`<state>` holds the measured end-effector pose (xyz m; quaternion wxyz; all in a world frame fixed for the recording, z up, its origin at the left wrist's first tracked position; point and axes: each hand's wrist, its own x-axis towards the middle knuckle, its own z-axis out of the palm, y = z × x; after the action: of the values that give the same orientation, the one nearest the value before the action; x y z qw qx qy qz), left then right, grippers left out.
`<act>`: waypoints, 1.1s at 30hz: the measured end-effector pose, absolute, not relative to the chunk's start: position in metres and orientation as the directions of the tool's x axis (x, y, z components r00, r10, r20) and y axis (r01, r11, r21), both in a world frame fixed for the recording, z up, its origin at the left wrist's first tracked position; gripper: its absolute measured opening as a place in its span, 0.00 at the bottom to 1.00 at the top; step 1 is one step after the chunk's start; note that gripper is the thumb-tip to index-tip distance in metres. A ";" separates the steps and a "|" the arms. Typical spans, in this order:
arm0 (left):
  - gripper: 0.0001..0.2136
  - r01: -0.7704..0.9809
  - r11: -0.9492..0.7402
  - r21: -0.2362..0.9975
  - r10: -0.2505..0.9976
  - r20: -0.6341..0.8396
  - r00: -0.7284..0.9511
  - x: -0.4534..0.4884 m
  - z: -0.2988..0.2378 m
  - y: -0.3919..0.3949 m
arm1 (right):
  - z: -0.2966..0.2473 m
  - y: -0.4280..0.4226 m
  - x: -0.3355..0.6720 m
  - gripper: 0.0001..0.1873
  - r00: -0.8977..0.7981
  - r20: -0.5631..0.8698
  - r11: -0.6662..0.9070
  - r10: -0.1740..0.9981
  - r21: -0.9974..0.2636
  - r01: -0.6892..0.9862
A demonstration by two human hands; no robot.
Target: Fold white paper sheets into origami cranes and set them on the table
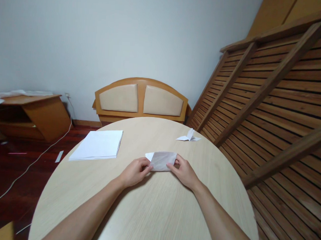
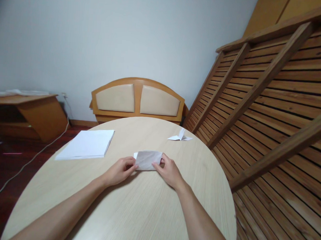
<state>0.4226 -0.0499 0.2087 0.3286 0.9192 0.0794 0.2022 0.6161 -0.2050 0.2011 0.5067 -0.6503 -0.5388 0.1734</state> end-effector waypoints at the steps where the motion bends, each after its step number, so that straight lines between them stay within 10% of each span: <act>1: 0.16 0.031 -0.790 0.613 0.277 0.312 0.909 0.423 0.209 -0.051 | 0.200 -0.204 0.616 0.17 0.361 0.306 0.081 0.881 -0.849 0.522; 7: 0.17 0.113 -0.860 0.498 0.308 0.329 0.893 0.426 0.206 -0.050 | 0.191 -0.201 0.617 0.37 0.365 0.303 0.014 0.880 -0.786 0.618; 13: 0.09 0.248 -0.871 0.424 0.430 0.416 0.801 0.424 0.198 -0.049 | 0.185 -0.196 0.619 0.36 0.344 0.322 -0.019 0.882 -0.706 0.708; 19: 0.40 0.255 -0.912 0.322 0.387 0.466 0.796 0.426 0.194 -0.051 | 0.185 -0.196 0.621 0.35 0.355 0.326 -0.086 0.876 -0.620 0.780; 25: 0.28 0.261 -0.931 0.254 0.332 0.297 0.895 0.426 0.195 -0.055 | 0.200 -0.195 0.604 0.31 0.258 0.436 -0.086 0.862 -0.376 0.923; 33: 0.30 0.263 -0.926 0.269 0.305 0.125 0.944 0.425 0.197 -0.062 | 0.194 -0.192 0.579 0.32 0.132 0.064 -0.101 0.989 -0.359 0.928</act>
<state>0.4246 -0.0621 0.1969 0.1254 0.9780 0.1451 0.0826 0.5792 -0.1920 0.1940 0.1585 -0.7356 -0.6515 0.0970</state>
